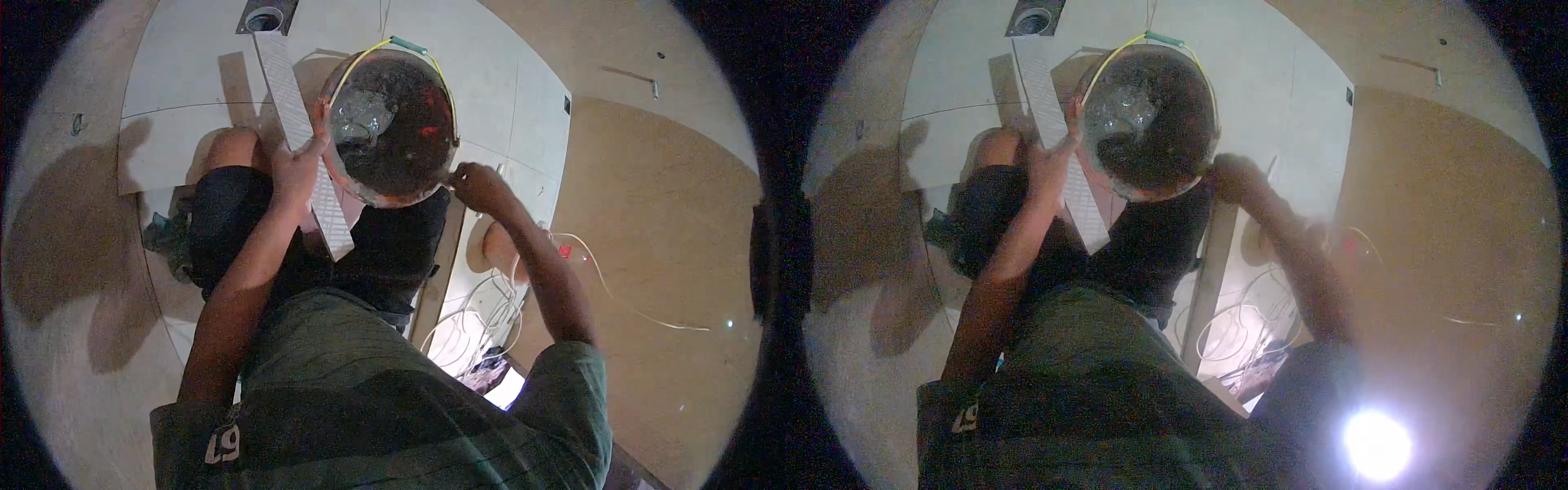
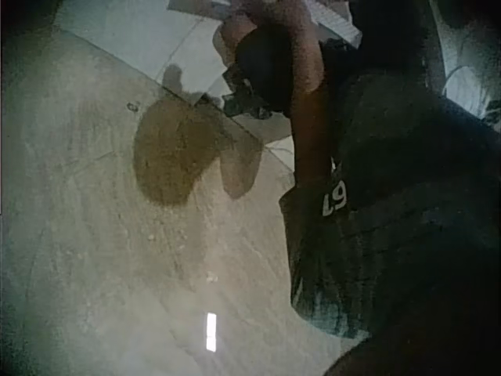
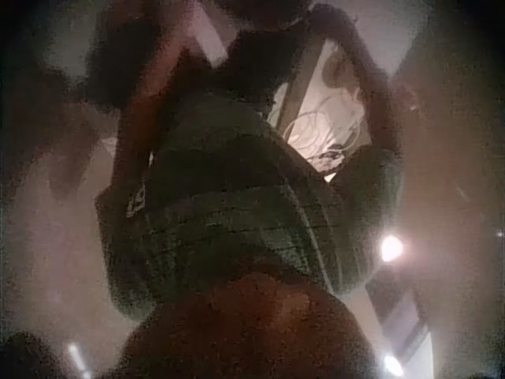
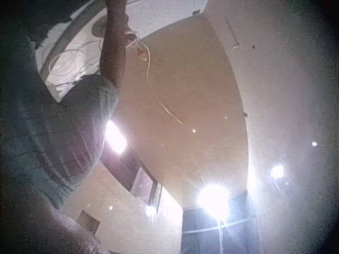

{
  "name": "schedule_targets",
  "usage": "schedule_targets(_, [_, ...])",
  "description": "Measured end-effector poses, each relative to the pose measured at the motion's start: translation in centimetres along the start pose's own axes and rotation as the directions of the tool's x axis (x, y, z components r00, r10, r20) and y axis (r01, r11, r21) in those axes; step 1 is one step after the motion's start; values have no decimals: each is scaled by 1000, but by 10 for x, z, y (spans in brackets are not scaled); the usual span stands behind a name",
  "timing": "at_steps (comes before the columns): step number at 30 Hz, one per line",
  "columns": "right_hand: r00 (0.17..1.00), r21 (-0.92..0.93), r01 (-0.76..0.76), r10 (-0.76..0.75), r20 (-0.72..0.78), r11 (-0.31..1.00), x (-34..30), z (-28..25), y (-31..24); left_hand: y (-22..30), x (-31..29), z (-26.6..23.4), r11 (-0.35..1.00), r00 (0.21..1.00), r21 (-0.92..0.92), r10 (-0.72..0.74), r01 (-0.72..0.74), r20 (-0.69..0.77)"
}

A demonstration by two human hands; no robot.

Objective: The person applies mortar to the back of a thin tile strip using a putty knife and then presses the tile into place along the wall base.

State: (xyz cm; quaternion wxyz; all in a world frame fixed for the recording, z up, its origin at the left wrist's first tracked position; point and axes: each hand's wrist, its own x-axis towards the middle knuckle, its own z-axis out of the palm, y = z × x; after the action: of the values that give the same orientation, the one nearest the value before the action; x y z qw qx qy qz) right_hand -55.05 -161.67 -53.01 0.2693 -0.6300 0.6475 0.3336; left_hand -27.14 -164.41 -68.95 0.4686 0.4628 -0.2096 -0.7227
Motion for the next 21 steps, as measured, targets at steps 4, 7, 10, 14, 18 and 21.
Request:
schedule_targets(4, [991, 4, 131, -131, -17, 991, 10, 29, -2, 27, -11, 19, 930, 992, 355, 63, -98, 107])
schedule_targets(7, [931, -170, 360, -342, 127, 917, 34, 56, -8, -12, 5, -7, 999, 990, -42, -23, 29, 136])
schedule_targets(10, [861, -166, 463, -486, -149, 871, 43, 59, -24, -36, 17, -15, 993, 980, -70, 111, -100, 166])
schedule_targets(14, [999, -89, -24, 21, -38, 996, 5, -16, -75, 13, -6, 4, 995, 991, 74, -78, 71, 104])
schedule_targets(18, [958, -68, 64, -80, -276, 996, -5, -24, -43, 28, -11, 10, 983, 986, 83, -164, 161, 21])
schedule_targets(21, [971, 2, 107, -104, -215, 994, -14, -43, -29, 38, -14, 10, 976, 978, 58, -208, 208, -6])
